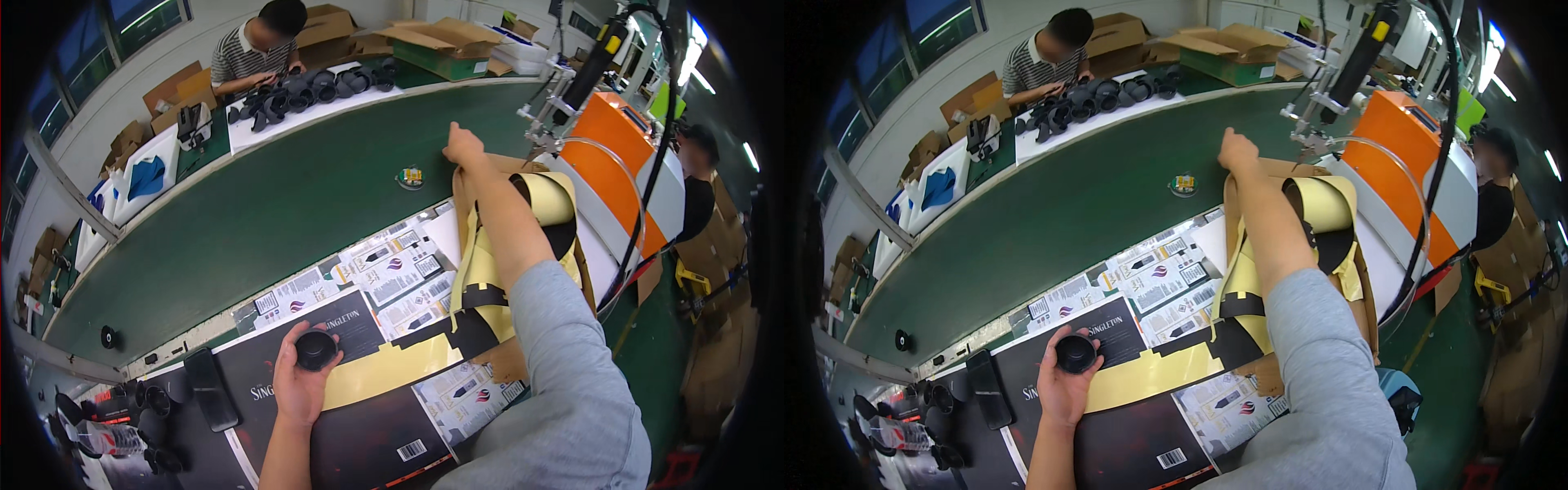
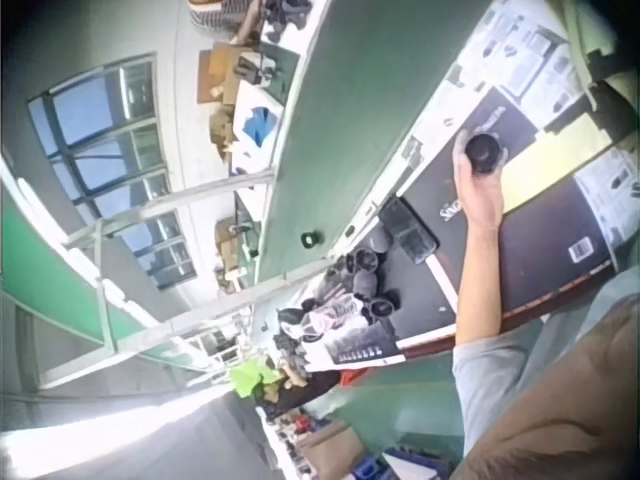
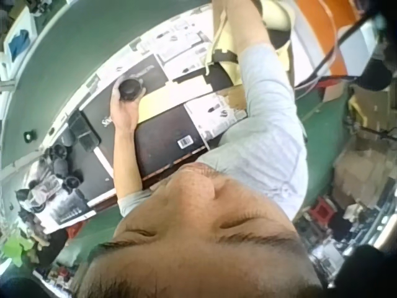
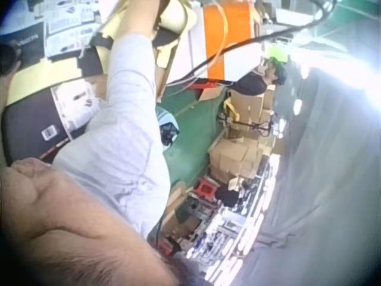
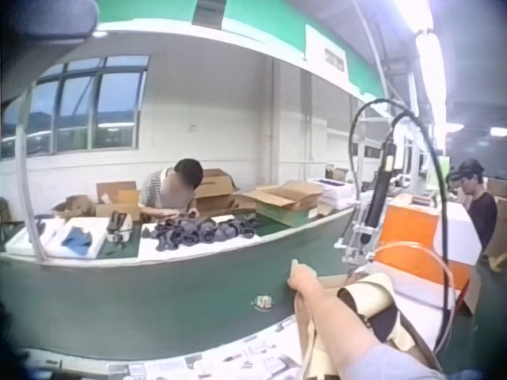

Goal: Manually assemble components of an electronic device, involving soldering, tape application, and part positioning.

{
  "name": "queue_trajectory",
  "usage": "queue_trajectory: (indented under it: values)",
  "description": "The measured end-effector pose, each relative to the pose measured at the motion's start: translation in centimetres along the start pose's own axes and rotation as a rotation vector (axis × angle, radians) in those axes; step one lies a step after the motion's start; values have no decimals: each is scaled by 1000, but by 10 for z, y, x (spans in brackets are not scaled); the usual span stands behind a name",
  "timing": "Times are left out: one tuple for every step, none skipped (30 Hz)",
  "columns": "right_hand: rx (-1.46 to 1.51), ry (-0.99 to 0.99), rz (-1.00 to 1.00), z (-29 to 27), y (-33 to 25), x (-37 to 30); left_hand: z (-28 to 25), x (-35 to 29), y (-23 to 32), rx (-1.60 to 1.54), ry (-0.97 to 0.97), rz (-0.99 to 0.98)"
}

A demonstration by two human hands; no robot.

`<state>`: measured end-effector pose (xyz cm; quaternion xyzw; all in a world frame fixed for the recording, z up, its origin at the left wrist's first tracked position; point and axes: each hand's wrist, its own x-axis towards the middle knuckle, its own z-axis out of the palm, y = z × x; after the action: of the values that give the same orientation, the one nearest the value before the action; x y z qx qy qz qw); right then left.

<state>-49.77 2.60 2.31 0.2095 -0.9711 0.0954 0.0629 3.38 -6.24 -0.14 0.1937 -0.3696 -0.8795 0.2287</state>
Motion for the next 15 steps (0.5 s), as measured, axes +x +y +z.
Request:
queue_trajectory:
  values:
    - [3,0,2,2,3,4,0,0,0,2,-1,-2]
    - [6,0,5,5,5,6,0,0,0,12,6,-3]
    - [12,9,10,5,7,11,1,0,0,24,4,0]
    - [36,51,17,6,9,15,2,1,1,35,3,3]
    - [60,92,24,7,10,17,3,1,0,36,-2,2]
    - [88,132,26,6,3,15,4,1,0,39,-2,6]
    - [124,161,-10,6,-5,13,4,1,0,41,-2,9]
    - [245,139,-73,6,-13,10,2,1,1,28,-20,2]
    - [366,118,-139,3,-25,5,1,2,1,14,-37,-2]
    - [486,97,-205,-3,-39,-2,-1,3,0,-1,-56,-5]
    - [670,-64,-262,-6,-53,-12,-1,5,-1,-26,-33,-10]
    - [853,-230,-320,-12,-71,-29,-2,5,0,-11,-52,-12]
    - [943,-360,-376,-20,-92,-54,-4,4,3,6,-67,-10]
    - [1027,-496,-428,-28,-111,-85,-7,2,4,19,-80,-10]
    - [1045,-651,-498,-42,-124,-118,-8,1,4,5,-83,-1]
